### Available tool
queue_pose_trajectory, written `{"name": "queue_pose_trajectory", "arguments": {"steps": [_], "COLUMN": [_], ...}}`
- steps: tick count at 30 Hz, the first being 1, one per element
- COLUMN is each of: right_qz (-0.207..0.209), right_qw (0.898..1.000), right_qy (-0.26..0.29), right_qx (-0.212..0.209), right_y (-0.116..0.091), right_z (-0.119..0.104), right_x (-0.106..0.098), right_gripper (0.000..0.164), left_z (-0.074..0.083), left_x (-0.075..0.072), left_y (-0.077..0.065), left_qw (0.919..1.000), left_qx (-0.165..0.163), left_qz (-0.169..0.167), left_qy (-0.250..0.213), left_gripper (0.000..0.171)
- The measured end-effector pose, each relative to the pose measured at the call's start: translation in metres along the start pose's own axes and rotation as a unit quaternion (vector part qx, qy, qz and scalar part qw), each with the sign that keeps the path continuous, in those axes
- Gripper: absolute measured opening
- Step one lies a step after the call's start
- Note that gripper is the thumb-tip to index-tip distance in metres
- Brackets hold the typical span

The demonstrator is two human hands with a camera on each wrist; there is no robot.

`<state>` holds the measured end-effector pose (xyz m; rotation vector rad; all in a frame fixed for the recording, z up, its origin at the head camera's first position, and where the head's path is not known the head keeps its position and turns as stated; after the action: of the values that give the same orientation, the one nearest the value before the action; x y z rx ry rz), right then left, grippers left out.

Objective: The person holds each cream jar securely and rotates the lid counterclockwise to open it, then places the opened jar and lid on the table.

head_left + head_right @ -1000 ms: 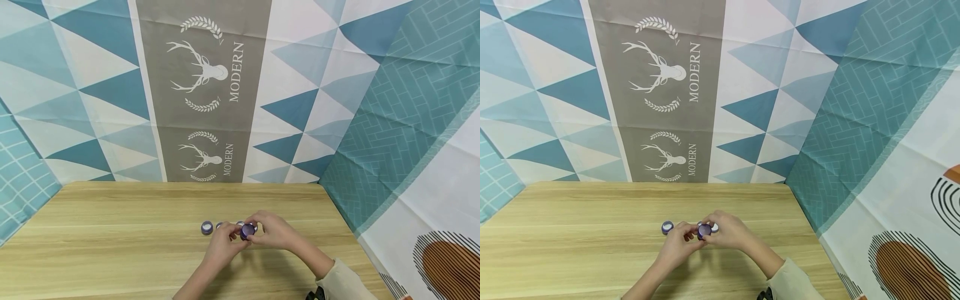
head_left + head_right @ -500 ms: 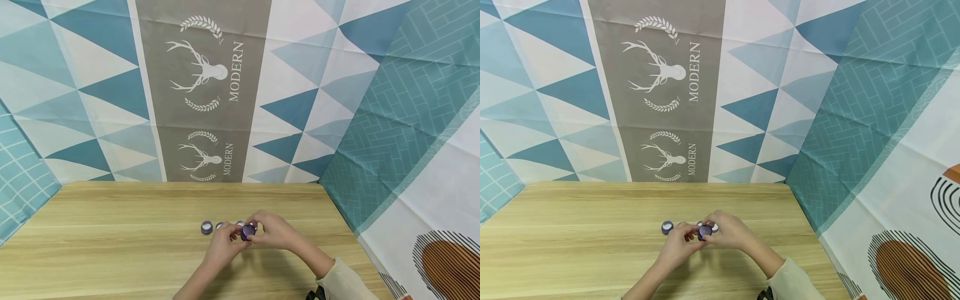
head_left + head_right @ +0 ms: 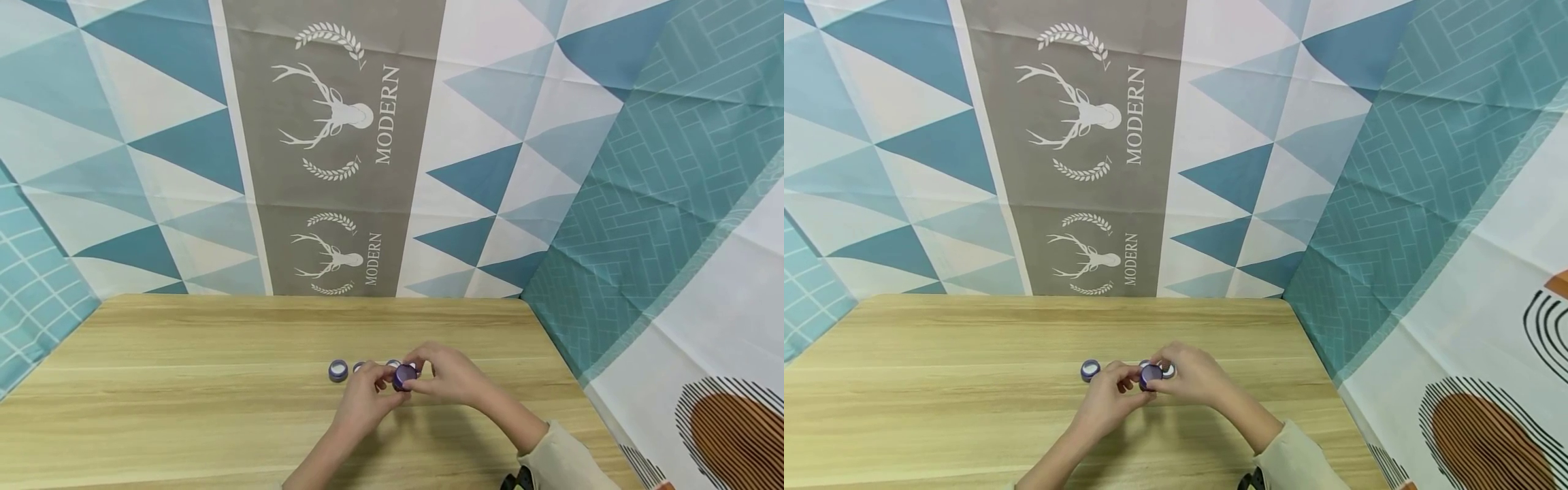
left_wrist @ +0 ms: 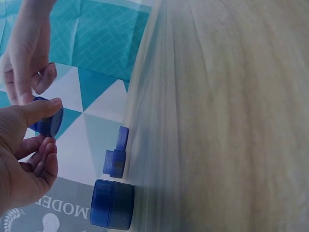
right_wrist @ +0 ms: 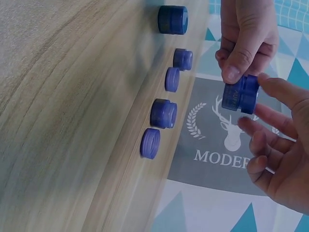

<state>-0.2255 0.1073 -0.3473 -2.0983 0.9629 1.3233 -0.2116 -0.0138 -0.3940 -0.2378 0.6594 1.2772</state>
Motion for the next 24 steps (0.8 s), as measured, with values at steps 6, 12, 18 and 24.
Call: {"name": "queue_pose_trajectory", "arguments": {"steps": [6, 12, 18, 24], "right_qz": [-0.023, -0.008, -0.013, -0.027], "right_qw": [0.999, 1.0, 1.0, 0.999], "right_qy": [0.004, 0.007, -0.005, 0.006], "right_qx": [-0.022, -0.001, -0.01, -0.023], "right_y": [0.0012, 0.0, 0.001, -0.0003], "right_z": [-0.0018, 0.0006, -0.0007, -0.0026], "right_x": [0.003, 0.0012, 0.0023, 0.0034], "right_gripper": [0.033, 0.042, 0.033, 0.041], "left_z": [-0.0002, 0.0003, 0.0035, 0.0042], "left_x": [0.0, -0.001, -0.0007, -0.0014], "left_y": [0.0009, 0.0013, 0.0005, 0.0002], "left_qw": [1.0, 1.0, 0.9999, 1.0], "left_qx": [-0.004, -0.001, 0.012, 0.009], "left_qz": [-0.003, 0.003, 0.001, 0.0], "left_qy": [0.003, 0.007, 0.001, 0.002], "left_gripper": [0.035, 0.035, 0.036, 0.036]}}
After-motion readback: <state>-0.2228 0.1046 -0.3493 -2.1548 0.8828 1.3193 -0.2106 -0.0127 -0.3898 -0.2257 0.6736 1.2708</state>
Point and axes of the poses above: each hand's wrist, its own y-axis towards the middle knuckle, its own x-axis out of the palm, z = x × y, the point moved 8 cm from there along y, towards the middle knuckle, and after that the axes turned 10 degrees about -z, right-handed, at the moved point
